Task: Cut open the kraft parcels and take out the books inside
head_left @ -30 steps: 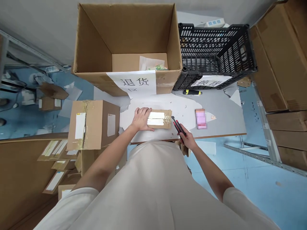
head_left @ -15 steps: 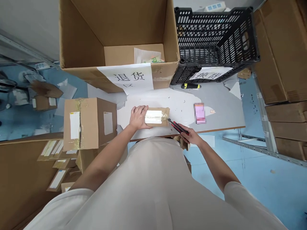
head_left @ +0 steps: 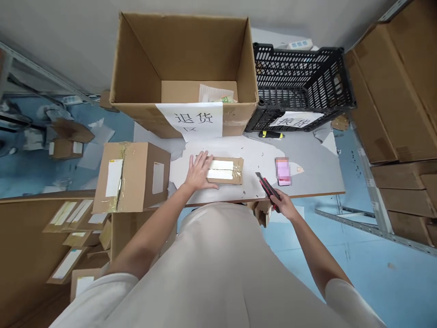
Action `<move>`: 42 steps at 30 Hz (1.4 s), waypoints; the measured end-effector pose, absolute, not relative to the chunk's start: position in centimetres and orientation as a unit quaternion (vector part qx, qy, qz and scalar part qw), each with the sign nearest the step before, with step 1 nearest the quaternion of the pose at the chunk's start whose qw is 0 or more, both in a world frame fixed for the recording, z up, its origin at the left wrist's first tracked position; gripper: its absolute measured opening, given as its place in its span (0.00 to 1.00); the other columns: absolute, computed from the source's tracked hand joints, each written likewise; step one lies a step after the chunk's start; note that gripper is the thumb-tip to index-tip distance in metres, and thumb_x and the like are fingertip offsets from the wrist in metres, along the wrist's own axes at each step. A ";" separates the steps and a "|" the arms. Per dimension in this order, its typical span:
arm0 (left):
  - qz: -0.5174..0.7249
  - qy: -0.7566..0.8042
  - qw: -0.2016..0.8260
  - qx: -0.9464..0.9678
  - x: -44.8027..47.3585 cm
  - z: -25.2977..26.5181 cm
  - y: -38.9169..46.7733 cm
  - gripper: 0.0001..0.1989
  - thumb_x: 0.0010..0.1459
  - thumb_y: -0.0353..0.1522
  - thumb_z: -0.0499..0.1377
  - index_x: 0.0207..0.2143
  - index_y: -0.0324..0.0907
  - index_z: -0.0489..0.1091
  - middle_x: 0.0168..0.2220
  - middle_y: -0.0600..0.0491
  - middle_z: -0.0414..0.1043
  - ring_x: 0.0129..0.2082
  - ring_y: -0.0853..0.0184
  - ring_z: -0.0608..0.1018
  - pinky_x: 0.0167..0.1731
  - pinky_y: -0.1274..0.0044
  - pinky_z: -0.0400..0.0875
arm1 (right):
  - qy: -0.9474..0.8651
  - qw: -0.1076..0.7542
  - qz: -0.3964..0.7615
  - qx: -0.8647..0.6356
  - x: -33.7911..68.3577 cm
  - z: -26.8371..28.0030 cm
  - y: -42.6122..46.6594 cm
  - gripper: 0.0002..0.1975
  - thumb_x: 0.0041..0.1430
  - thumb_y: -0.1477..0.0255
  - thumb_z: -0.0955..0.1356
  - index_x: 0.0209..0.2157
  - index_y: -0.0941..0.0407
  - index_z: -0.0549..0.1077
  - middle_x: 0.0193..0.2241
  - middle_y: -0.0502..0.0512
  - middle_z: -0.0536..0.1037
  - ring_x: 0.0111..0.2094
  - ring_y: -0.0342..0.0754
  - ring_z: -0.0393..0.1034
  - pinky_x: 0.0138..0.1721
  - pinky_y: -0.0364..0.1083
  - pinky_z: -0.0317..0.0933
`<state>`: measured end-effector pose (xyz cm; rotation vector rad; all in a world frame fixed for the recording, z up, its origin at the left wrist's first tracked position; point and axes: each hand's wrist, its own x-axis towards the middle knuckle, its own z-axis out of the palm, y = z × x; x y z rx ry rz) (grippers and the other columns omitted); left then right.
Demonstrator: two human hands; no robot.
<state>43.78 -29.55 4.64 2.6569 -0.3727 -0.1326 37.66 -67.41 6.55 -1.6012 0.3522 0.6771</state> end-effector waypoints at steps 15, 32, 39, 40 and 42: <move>-0.077 0.184 0.568 0.798 37.5 -1.5 -27.6 0.28 0.54 0.48 0.54 0.50 0.39 0.66 0.48 0.43 0.72 0.47 0.62 0.75 0.47 0.69 0.70 | 0.164 0.706 0.161 -0.670 40.7 1.3 -56.5 0.20 0.53 0.56 0.66 0.44 0.51 0.65 0.43 0.53 0.75 0.39 0.45 0.70 0.40 0.47 0.67; -0.144 0.216 0.587 0.767 34.0 -4.4 -27.4 0.37 0.39 0.41 0.69 0.52 0.41 0.65 0.52 0.42 0.69 0.54 0.54 0.71 0.51 0.63 0.68 | 0.174 0.660 0.219 -0.697 38.3 -1.3 -58.3 0.26 0.50 0.53 0.66 0.46 0.52 0.62 0.40 0.54 0.75 0.34 0.45 0.71 0.35 0.46 0.67; -0.058 0.214 0.583 0.782 34.4 -3.4 -28.5 0.26 0.47 0.44 0.63 0.46 0.40 0.69 0.42 0.46 0.72 0.42 0.62 0.75 0.42 0.68 0.73 | 0.147 0.659 0.200 -0.710 39.7 0.5 -58.2 0.25 0.52 0.52 0.65 0.46 0.52 0.61 0.37 0.53 0.74 0.35 0.47 0.71 0.33 0.46 0.66; -0.040 0.206 0.574 0.792 34.6 -2.8 -28.6 0.28 0.45 0.44 0.65 0.46 0.40 0.69 0.41 0.47 0.71 0.41 0.63 0.75 0.41 0.68 0.74 | 0.138 0.666 0.194 -0.707 40.3 1.1 -58.3 0.24 0.53 0.53 0.65 0.46 0.51 0.61 0.36 0.52 0.74 0.35 0.47 0.71 0.33 0.46 0.66; -0.005 0.192 0.557 0.808 35.3 -1.6 -28.8 0.30 0.41 0.43 0.67 0.47 0.40 0.69 0.39 0.49 0.68 0.39 0.65 0.74 0.39 0.70 0.75 | 0.110 0.668 0.174 -0.715 41.5 2.2 -58.3 0.22 0.55 0.54 0.65 0.46 0.51 0.61 0.36 0.52 0.73 0.34 0.46 0.70 0.33 0.45 0.65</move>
